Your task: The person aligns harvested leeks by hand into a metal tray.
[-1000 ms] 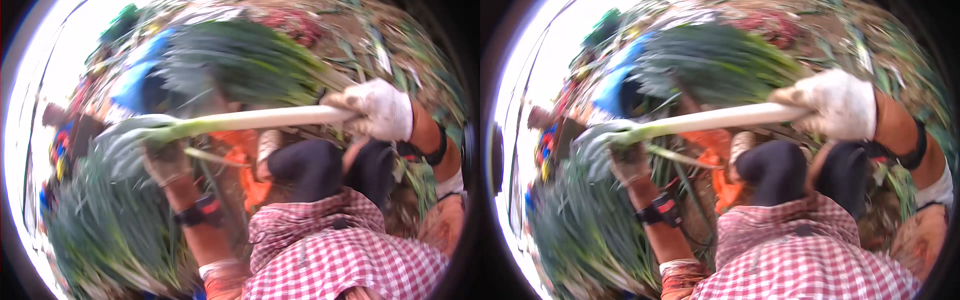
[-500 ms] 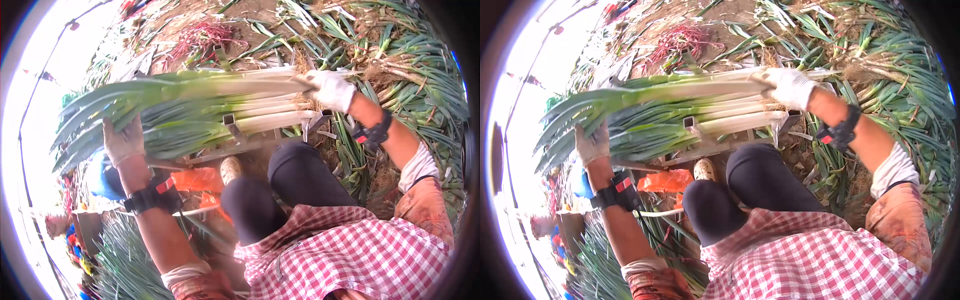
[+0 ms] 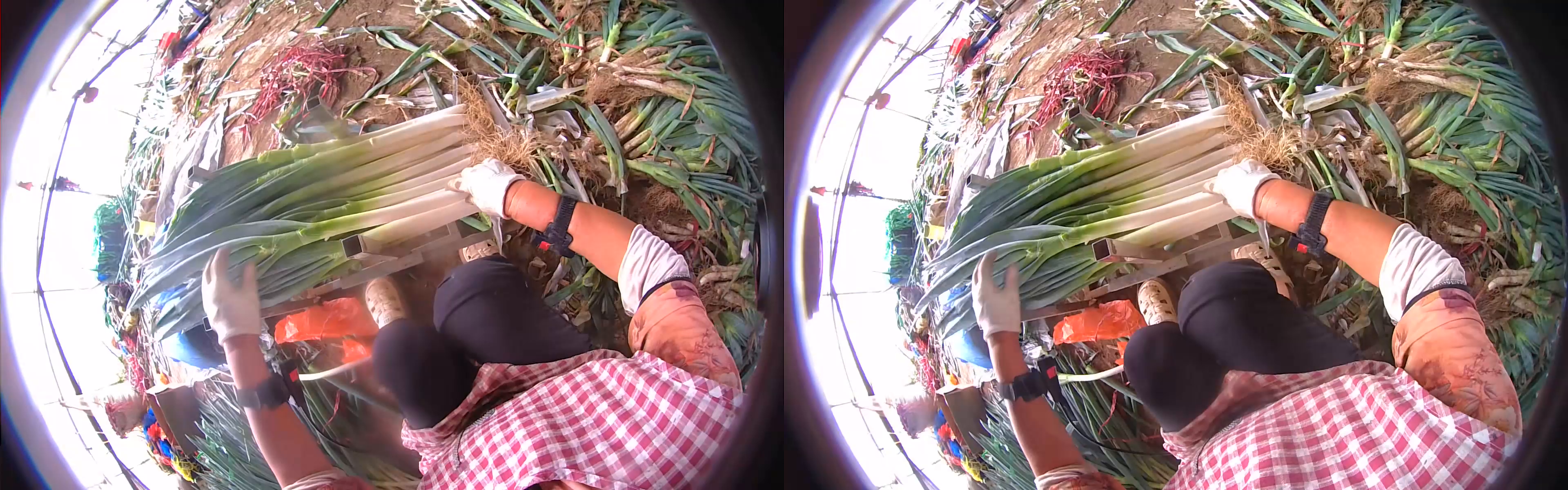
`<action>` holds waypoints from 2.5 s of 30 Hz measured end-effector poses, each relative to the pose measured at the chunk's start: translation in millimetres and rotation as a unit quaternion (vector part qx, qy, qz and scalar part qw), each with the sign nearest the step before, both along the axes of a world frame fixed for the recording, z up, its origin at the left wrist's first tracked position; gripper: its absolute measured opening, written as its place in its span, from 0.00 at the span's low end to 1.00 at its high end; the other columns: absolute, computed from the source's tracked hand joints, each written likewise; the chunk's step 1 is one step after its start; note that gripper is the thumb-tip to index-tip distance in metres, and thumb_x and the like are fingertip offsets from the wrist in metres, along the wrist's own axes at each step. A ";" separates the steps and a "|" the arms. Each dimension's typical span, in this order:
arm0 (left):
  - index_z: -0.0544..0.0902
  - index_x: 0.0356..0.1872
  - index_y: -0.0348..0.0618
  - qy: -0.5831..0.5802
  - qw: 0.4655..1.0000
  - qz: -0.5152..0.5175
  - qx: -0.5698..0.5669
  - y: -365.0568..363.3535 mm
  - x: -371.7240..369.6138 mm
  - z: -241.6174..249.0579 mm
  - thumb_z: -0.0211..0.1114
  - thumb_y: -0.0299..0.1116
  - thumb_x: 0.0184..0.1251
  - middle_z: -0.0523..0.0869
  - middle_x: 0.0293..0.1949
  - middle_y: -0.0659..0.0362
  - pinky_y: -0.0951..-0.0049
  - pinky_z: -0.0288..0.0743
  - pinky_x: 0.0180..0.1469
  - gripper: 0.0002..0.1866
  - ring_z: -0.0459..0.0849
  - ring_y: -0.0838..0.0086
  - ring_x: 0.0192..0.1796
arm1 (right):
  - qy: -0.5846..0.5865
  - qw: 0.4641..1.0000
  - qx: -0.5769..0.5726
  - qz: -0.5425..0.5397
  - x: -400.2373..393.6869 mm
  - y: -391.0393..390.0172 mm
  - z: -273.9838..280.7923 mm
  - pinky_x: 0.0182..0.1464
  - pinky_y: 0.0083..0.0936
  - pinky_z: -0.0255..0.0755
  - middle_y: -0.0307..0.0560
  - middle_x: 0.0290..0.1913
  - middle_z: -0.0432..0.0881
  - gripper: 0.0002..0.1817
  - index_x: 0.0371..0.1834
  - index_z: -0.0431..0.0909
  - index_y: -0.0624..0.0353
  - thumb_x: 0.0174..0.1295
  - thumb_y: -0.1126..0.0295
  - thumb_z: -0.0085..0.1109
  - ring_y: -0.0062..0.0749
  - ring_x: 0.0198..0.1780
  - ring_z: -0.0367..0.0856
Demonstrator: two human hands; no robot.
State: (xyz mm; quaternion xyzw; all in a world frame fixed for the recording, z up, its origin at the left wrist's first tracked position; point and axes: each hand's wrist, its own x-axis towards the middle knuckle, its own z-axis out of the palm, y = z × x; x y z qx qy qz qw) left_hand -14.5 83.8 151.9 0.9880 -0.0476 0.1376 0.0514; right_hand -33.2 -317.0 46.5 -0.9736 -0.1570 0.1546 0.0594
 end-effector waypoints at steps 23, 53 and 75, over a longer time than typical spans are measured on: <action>0.73 0.48 0.49 0.057 0.935 -0.223 0.271 -73.3 92.3 17.8 0.66 0.45 0.51 0.79 0.43 0.58 0.48 0.38 0.69 0.23 0.75 0.65 0.52 | -0.005 0.996 -0.019 -0.085 53.5 -17.3 56.4 0.52 0.39 0.69 0.50 0.48 0.77 0.19 0.54 0.73 0.48 0.58 0.65 0.50 0.45 0.51 0.76; 0.76 0.45 0.52 0.062 0.938 -0.270 0.207 -100.5 153.7 -57.3 0.67 0.40 0.49 0.78 0.40 0.60 0.60 0.60 0.57 0.19 0.75 0.64 0.47 | 0.001 0.999 -0.043 0.016 152.7 -16.3 16.5 0.53 0.38 0.69 0.56 0.49 0.74 0.20 0.53 0.72 0.54 0.56 0.66 0.51 0.50 0.51 0.75; 0.77 0.43 0.51 0.105 0.904 -0.297 0.289 -103.9 157.3 -3.9 0.66 0.39 0.51 0.81 0.38 0.59 0.61 0.67 0.50 0.17 0.78 0.62 0.45 | -0.183 0.929 0.312 -0.081 146.8 80.9 -32.8 0.49 0.37 0.66 0.46 0.38 0.80 0.17 0.37 0.80 0.53 0.64 0.56 0.44 0.41 0.44 0.76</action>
